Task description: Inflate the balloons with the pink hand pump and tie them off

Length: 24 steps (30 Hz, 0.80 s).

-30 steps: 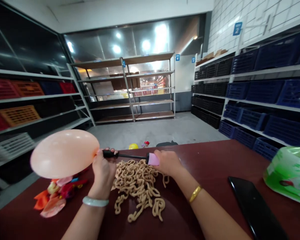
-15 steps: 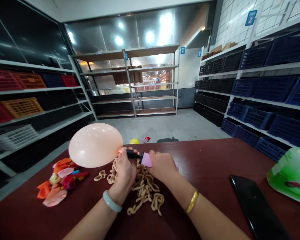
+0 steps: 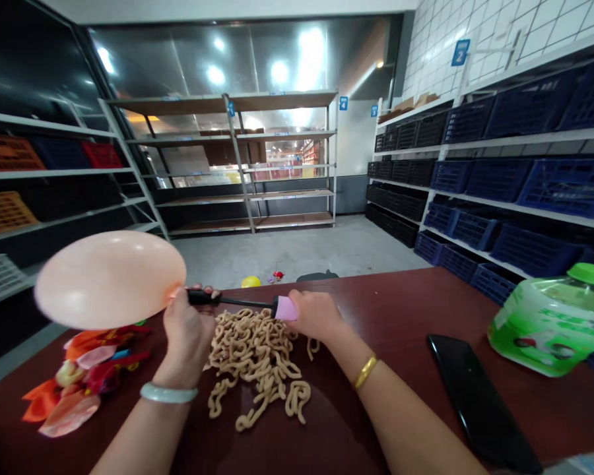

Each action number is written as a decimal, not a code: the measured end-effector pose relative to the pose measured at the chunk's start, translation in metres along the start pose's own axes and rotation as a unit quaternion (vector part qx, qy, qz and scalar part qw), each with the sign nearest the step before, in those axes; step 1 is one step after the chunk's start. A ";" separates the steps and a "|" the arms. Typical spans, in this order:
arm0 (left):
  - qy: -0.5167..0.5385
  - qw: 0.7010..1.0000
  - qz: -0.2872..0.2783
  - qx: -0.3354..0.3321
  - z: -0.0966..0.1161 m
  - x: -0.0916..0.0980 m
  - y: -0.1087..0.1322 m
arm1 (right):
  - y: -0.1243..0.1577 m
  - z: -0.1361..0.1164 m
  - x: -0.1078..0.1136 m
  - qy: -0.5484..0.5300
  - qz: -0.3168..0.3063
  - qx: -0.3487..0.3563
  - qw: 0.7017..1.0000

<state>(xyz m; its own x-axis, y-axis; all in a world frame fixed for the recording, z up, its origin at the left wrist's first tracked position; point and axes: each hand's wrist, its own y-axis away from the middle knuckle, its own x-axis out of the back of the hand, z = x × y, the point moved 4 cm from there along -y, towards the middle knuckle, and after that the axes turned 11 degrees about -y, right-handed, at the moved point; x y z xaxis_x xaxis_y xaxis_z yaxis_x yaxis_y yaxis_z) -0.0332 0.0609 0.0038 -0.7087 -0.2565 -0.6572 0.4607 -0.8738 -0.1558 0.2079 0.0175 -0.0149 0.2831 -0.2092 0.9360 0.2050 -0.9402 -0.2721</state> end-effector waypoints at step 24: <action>-0.024 0.996 -0.085 0.016 -0.035 -0.031 0.067 | 0.014 -0.039 0.000 -0.058 0.003 -0.014 0.998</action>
<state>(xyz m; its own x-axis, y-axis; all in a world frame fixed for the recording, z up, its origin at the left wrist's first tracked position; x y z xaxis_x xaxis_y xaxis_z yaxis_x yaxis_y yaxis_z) 0.0379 0.0251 -0.0125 -0.8007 -0.1222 -0.5865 0.3151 -0.9185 -0.2388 0.1744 -0.0061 -0.0100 0.3916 -0.1836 0.9016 0.1769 -0.9466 -0.2696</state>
